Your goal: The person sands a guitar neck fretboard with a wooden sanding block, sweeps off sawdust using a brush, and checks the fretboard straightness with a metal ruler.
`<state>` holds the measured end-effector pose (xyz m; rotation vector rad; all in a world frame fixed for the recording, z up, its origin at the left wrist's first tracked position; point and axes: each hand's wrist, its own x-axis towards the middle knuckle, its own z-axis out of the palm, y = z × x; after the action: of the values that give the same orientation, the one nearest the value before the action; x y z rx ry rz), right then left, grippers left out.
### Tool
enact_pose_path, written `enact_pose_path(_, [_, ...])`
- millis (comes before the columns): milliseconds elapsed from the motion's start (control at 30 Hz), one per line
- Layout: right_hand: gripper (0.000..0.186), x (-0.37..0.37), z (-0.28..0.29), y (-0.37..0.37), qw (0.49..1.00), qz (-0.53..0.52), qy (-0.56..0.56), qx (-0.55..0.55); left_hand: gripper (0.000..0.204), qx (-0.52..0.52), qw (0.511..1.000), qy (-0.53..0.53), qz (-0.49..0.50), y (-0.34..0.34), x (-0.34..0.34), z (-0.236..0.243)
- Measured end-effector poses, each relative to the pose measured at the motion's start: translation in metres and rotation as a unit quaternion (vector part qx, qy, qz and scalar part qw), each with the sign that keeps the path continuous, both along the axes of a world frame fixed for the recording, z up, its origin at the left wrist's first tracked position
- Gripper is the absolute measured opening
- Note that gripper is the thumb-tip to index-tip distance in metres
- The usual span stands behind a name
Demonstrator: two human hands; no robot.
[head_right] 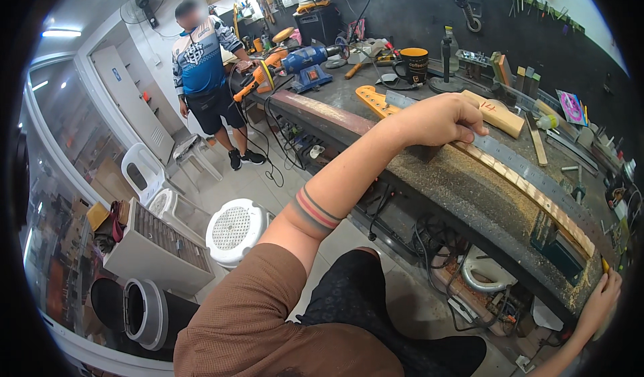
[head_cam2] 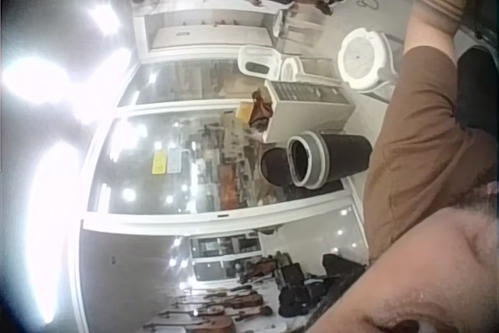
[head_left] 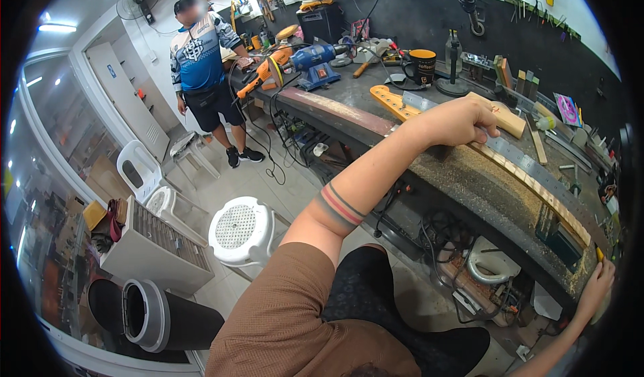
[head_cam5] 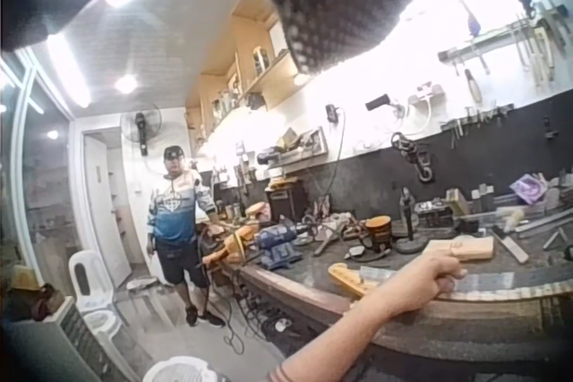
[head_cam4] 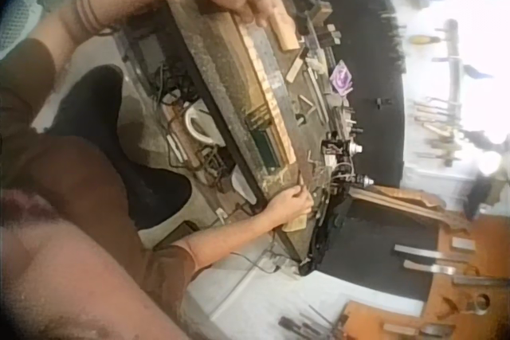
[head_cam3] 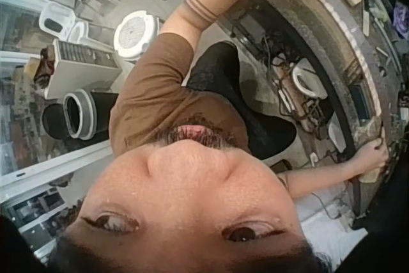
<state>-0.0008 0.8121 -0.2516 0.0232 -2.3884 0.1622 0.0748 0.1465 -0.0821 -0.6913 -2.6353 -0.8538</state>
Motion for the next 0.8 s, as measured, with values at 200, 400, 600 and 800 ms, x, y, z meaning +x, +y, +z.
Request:
enact_pose_path(200, [0.038, 0.003, -0.001, -0.003, 1.0, 0.008, 0.01, 0.003, 0.026, -0.016, 0.997, 0.068, -0.021, -0.001, 0.003, -0.004])
enact_pose_path(400, [0.038, 0.003, 0.003, -0.004, 1.0, 0.013, -0.001, -0.004, 0.026, -0.014, 0.999, 0.044, -0.02, 0.0, 0.004, -0.001])
enact_pose_path(600, [0.038, 0.007, 0.006, -0.01, 1.0, 0.01, 0.001, -0.013, 0.027, -0.011, 1.0, 0.015, -0.016, -0.001, -0.001, 0.0])
enact_pose_path(800, [0.039, 0.009, 0.007, -0.013, 1.0, 0.004, 0.001, -0.02, 0.026, -0.009, 1.0, 0.013, -0.008, -0.001, 0.001, 0.0])
